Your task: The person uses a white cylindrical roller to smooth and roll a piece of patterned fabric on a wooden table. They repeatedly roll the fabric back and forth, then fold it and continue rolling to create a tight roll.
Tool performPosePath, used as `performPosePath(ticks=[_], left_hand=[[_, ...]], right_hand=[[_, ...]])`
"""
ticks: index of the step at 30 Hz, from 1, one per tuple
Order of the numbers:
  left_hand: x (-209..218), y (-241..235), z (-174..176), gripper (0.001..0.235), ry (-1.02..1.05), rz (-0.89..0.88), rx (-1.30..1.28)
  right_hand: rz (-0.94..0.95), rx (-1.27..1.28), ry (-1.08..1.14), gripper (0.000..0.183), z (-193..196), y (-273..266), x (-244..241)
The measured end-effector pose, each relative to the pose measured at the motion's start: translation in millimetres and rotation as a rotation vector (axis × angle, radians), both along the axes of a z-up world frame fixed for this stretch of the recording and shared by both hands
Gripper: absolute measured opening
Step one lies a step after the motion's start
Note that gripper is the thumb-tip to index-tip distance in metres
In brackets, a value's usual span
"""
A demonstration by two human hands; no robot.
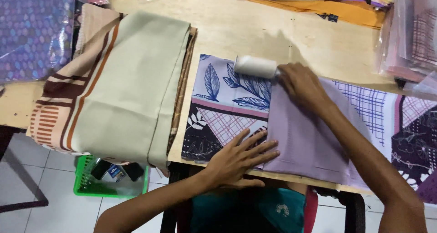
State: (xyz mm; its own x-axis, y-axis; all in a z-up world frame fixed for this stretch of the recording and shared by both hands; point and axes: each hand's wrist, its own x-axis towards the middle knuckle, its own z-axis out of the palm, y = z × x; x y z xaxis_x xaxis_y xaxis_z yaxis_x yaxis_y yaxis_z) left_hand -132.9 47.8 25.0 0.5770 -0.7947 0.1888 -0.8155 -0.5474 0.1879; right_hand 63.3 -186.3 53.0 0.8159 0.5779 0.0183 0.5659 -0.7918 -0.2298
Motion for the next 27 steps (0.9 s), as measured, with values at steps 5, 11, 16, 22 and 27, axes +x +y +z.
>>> performPosePath(ticks=[5, 11, 16, 22, 27], left_hand=[[2.0, 22.3, 30.2, 0.084, 0.260, -0.077, -0.276], [14.3, 73.1, 6.8, 0.076, 0.046, 0.086, -0.239], [8.5, 81.0, -9.5, 0.068, 0.045, 0.132, -0.071], [8.8, 83.3, 2.7, 0.065, 0.148, 0.128, -0.091], [11.2, 88.7, 16.8, 0.068, 0.253, 0.122, -0.180]], right_hand=[[0.044, 0.207, -0.093, 0.029, 0.6, 10.1, 5.6], [0.351, 0.166, -0.357, 0.017, -36.0, 58.2, -28.2], [0.370, 0.158, -0.391, 0.019, -44.7, 96.7, -4.6], [0.213, 0.024, -0.322, 0.027, -47.7, 108.6, 59.7], [0.197, 0.139, -0.259, 0.033, -29.7, 95.9, 66.1]])
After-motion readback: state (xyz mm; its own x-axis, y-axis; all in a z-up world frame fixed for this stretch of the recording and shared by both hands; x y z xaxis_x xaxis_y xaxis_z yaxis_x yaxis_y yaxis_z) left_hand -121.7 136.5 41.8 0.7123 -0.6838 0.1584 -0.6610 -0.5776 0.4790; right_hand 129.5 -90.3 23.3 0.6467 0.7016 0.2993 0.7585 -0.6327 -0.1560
